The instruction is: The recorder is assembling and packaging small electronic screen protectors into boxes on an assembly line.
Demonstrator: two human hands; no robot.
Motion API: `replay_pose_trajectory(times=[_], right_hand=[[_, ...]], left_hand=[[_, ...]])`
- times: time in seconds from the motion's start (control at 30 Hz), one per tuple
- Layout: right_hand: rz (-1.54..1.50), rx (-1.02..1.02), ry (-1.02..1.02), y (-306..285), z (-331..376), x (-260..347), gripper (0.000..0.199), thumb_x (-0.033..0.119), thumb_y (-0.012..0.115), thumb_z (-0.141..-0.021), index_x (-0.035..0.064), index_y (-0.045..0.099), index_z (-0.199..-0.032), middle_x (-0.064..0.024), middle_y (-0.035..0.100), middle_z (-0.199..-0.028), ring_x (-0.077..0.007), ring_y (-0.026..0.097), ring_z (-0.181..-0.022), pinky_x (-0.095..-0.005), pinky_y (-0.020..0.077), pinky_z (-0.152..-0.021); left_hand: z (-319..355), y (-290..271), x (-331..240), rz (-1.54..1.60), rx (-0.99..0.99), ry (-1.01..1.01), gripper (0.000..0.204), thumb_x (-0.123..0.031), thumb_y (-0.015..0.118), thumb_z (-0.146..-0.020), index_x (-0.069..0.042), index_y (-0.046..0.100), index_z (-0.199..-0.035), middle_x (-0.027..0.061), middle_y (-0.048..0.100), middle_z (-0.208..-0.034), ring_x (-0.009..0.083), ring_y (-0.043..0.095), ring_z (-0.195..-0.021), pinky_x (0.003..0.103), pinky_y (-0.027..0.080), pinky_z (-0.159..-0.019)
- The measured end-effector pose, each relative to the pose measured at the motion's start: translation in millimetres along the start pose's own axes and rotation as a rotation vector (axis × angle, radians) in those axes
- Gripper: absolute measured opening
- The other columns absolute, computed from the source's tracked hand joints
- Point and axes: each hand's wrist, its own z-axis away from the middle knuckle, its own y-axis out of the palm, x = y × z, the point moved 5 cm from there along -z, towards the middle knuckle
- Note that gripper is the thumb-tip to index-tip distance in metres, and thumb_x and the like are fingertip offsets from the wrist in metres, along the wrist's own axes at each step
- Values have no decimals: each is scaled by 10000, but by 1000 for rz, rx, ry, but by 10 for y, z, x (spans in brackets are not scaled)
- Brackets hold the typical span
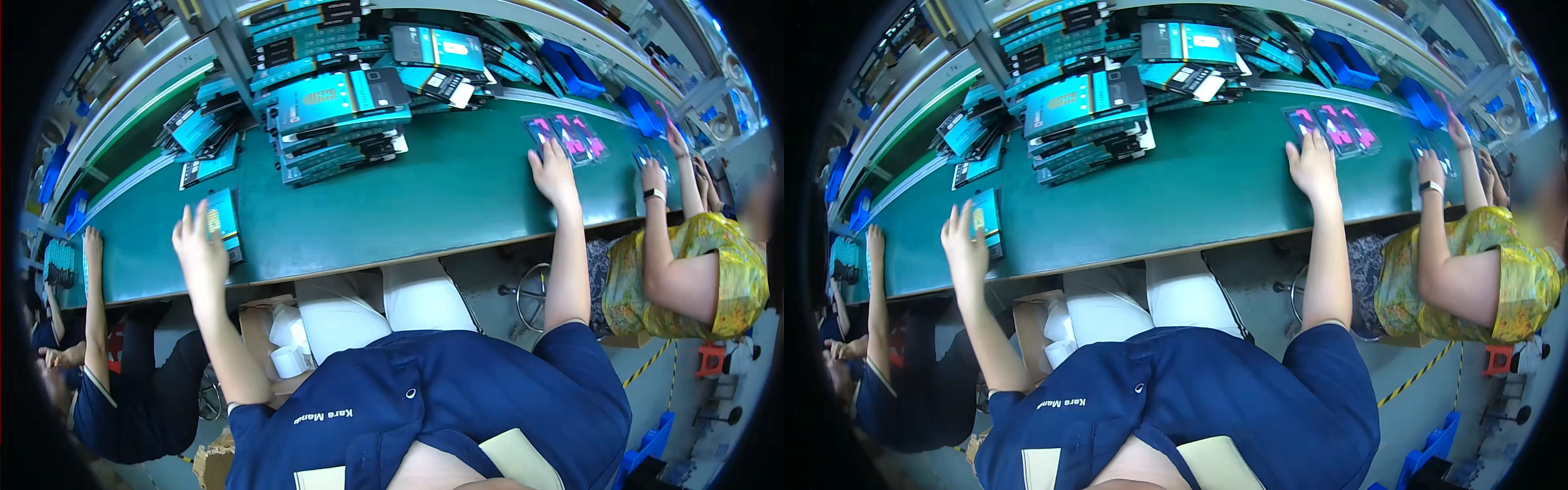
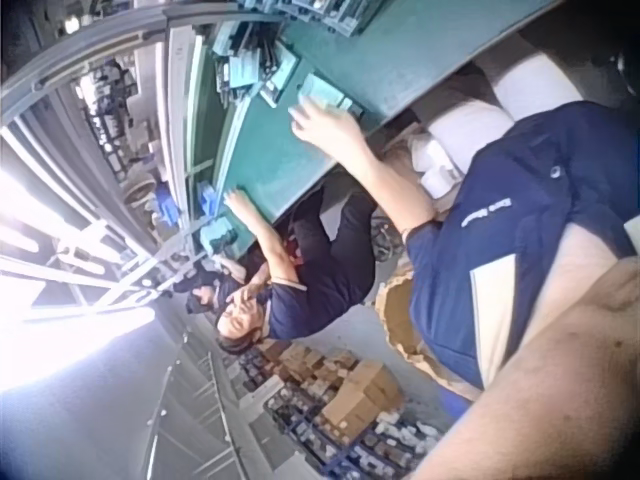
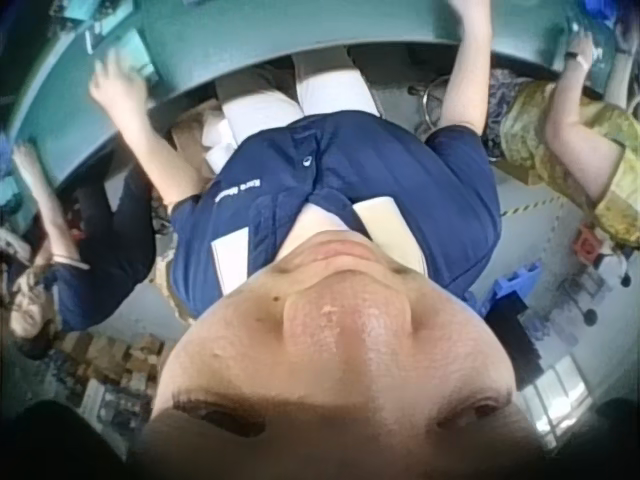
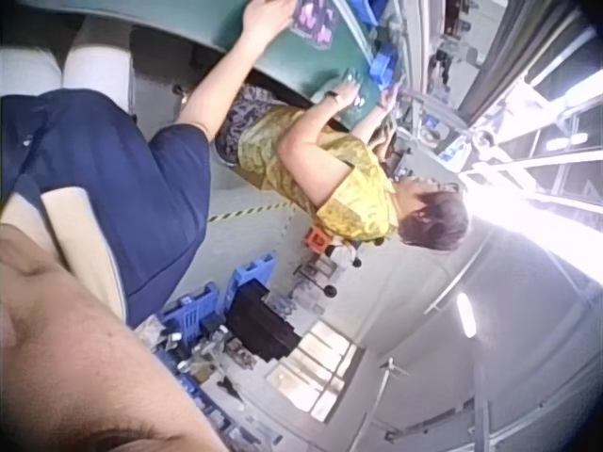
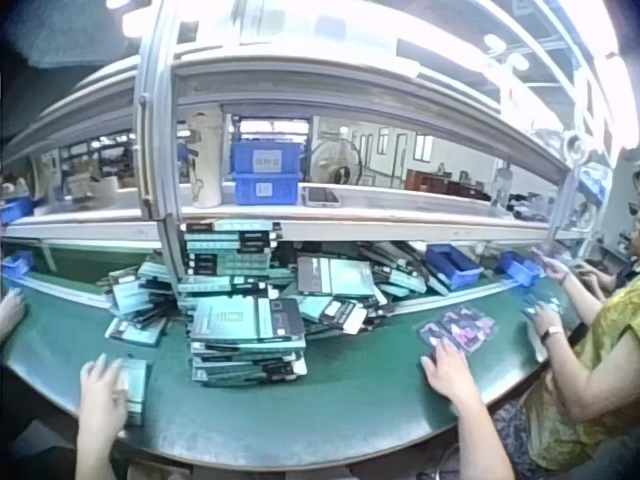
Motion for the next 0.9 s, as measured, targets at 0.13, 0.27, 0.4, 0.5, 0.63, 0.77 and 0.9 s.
replay_pose_trajectory(times=[0.13,0.27,0.4,0.5,0.63,0.77,0.9], right_hand=[[-139,-35,-86,-300,595,621,428,294,624,-926,-28,618,-1209,-246,564,-1313,-393,512,-1243,-509,352,-1088],[-391,-65,-107,-409,863,1041,244,220,745,-814,33,597,-871,-265,502,-1356,-411,480,-1220,-499,371,-1022],[-471,9,-65,-407,817,1073,272,217,773,-769,44,576,-843,-223,543,-1304,-378,485,-1183,-445,375,-1001],[-506,77,-50,-373,736,981,294,234,789,-738,55,579,-838,-179,572,-1238,-357,494,-1146,-434,377,-987],[-490,88,39,-407,701,964,366,210,802,-656,58,580,-905,-128,586,-1113,-340,500,-1096,-433,401,-939],[-554,2,11,-421,682,1052,418,192,795,-613,47,584,-942,-132,610,-1003,-341,547,-997,-431,451,-881],[-838,181,-150,-456,778,1213,439,150,809,-592,54,567,-945,-126,621,-1084,-302,569,-1059,-380,474,-888]], left_hand=[[-315,-522,-1168,302,-250,384,529,-137,702,-845,-167,564,-1355,144,426,-1481,388,355,-1378,490,289,-1126],[-667,-630,-1865,263,-208,592,619,-411,687,-866,-188,490,-1408,167,393,-1487,369,328,-1394,554,229,-1143],[-866,-376,-1964,172,-233,575,568,-359,679,-881,-164,501,-1384,161,559,-1316,338,452,-1315,563,245,-1141],[-858,-490,-2003,91,-273,733,420,-243,685,-876,-129,588,-1267,100,662,-1069,271,607,-1120,534,344,-1098],[-474,-1024,-2057,354,-176,707,491,-146,800,-728,-102,652,-1194,64,672,-851,261,668,-858,433,494,-910],[-74,-527,-2210,459,554,710,511,-251,694,-854,-46,566,-1304,104,671,-1042,330,659,-887,385,527,-796],[137,-2,-2167,535,330,738,494,-220,612,-913,23,520,-1334,180,546,-1314,346,542,-1164,405,450,-989]])
